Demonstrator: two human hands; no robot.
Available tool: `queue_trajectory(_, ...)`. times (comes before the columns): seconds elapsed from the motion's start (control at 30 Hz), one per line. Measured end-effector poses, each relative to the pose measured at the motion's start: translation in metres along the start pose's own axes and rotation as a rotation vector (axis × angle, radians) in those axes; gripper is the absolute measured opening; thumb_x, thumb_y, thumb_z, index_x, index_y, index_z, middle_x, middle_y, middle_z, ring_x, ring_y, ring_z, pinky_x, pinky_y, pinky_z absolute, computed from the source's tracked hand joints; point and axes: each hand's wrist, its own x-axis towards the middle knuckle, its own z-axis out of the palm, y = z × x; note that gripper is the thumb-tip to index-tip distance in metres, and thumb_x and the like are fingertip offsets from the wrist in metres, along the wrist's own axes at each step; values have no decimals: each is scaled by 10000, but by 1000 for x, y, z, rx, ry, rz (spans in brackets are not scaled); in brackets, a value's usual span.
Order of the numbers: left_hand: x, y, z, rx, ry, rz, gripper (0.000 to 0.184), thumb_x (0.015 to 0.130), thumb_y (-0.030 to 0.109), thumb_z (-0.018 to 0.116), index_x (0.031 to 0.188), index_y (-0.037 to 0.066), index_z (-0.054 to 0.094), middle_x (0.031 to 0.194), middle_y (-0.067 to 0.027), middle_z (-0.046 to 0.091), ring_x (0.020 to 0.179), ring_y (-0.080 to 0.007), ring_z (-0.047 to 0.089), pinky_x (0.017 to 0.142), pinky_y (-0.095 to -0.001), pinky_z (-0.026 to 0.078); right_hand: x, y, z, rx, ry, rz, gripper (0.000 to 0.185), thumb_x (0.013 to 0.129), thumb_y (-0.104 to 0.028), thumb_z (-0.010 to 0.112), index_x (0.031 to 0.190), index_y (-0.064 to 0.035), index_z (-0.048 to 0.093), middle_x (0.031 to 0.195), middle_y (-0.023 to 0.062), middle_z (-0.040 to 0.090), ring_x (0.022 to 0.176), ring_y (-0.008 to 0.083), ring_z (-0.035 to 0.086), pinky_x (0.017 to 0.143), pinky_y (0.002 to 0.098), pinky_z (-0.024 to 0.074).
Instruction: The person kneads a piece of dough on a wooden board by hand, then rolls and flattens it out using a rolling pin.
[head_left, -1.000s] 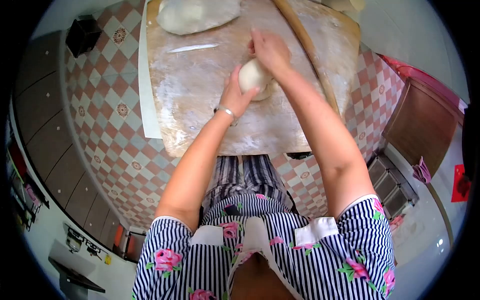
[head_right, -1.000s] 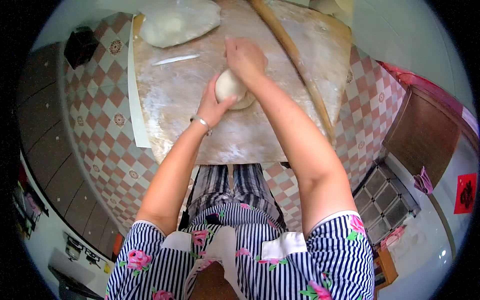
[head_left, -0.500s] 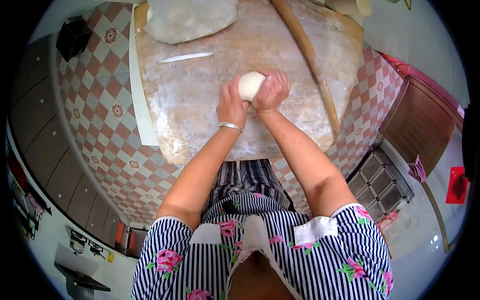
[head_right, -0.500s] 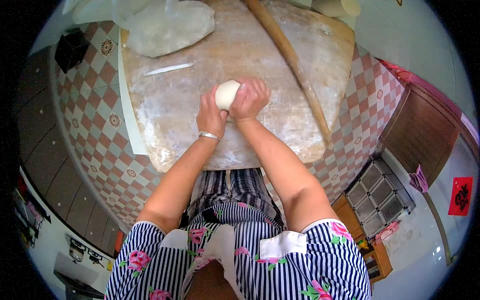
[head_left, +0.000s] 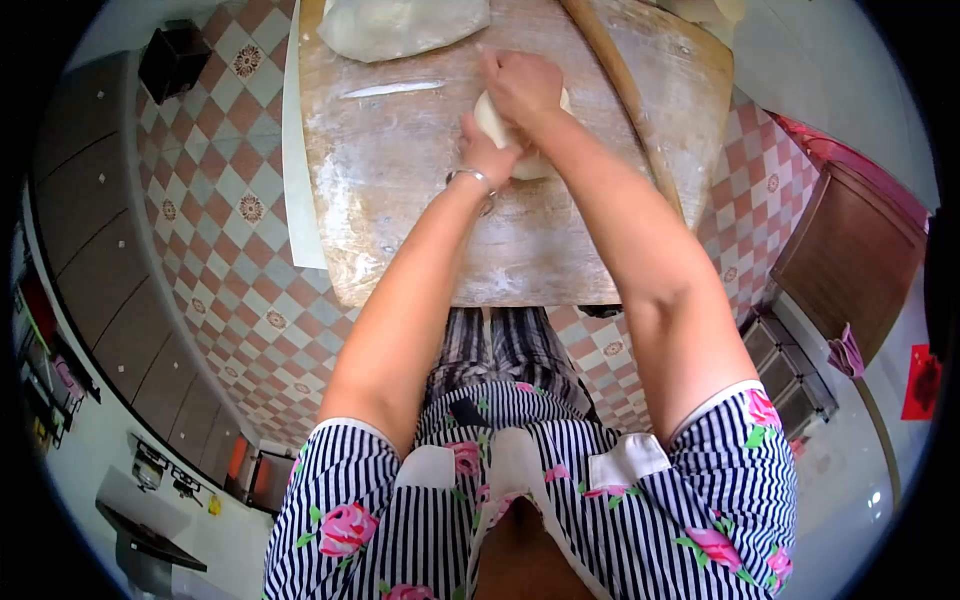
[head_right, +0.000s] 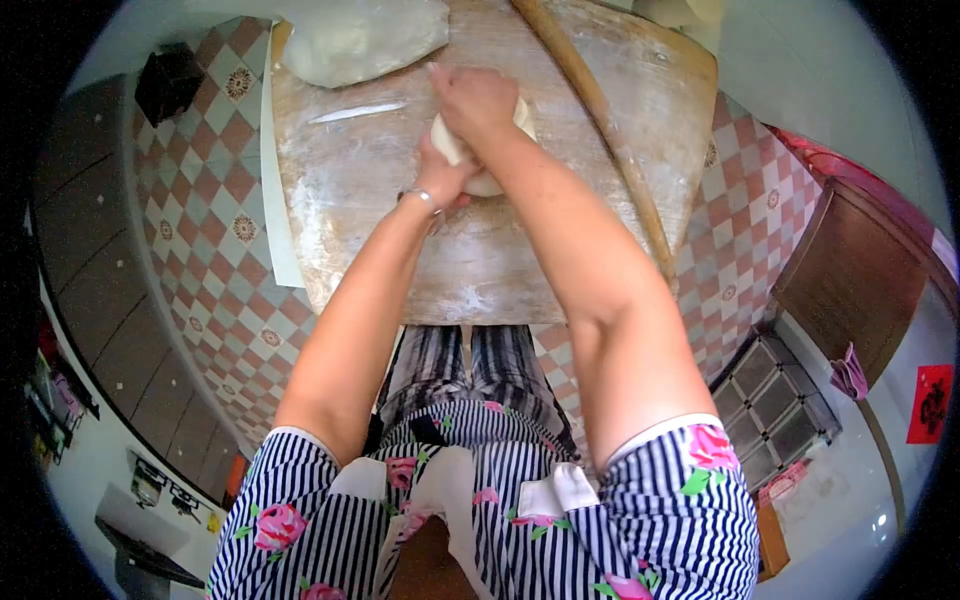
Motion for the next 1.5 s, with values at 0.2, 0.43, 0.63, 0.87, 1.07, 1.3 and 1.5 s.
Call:
queue_trajectory(0.2, -70, -15, -15, 324, 48, 428, 885, 726, 125, 809, 1447, 83, 299, 1410, -226, 389, 1254, -420, 459, 1032, -435, 429, -85, 15, -26, 123, 118, -82, 557, 1001, -426, 354, 780, -93, 742, 871, 185, 701, 890, 379, 626, 824, 490, 445)
queue_trajectory(0.43, -62, -27, -8, 460, 151, 451, 893, 634, 8, 815, 1405, 134, 383, 1319, -172, 457, 1200, -395, 475, 988, -444, 433, -119, 40, 15, 401, 561, -219, 404, 914, -298, 412, 767, -56, 700, 865, 129, 695, 854, 347, 605, 791, 458, 442)
queue_trajectory(0.63, -30, -17, -1, 499, 280, 411, 808, 666, 26, 796, 1372, 83, 405, 1273, -177, 471, 1156, -383, 475, 990, -448, 412, -80, 24, 19, 306, 541, -101, 423, 915, -325, 390, 773, -69, 696, 809, 138, 674, 798, 350, 607, 757, 466, 449)
queue_trajectory(0.87, -3, -4, -9, 435, 112, 235, 877, 702, 144, 803, 1431, 47, 324, 1302, -253, 422, 1233, -413, 405, 1060, -482, 344, -56, 22, 15, 220, 427, 162, 394, 935, -349, 442, 775, -79, 681, 852, 165, 676, 846, 386, 617, 731, 509, 457)
queue_trajectory(1.07, -11, 138, -91, 125, 830, 565, 904, 675, 232, 835, 1388, -18, 339, 1385, -279, 329, 1284, -449, 325, 1104, -501, 276, -56, 36, 6, 157, 260, 168, 490, 966, -453, 424, 797, -76, 689, 873, 153, 682, 860, 381, 620, 753, 508, 459)
queue_trajectory(1.3, 63, 153, -163, -17, 730, 438, 279, 799, 187, 737, 973, -18, 665, 905, -123, 658, 862, -270, 632, 790, -388, 488, -91, 30, -35, 326, 176, 103, 255, 915, -289, 600, 895, -60, 709, 910, 174, 669, 945, 374, 610, 840, 459, 465)
queue_trajectory(1.5, 34, 136, -166, -379, 556, 516, 168, 899, 157, 683, 959, 3, 711, 865, -32, 685, 742, -88, 577, 676, -258, 466, -19, -82, -91, 403, 291, -609, 190, 897, -95, 599, 1054, -10, 663, 1097, 181, 641, 1063, 372, 585, 919, 422, 460)
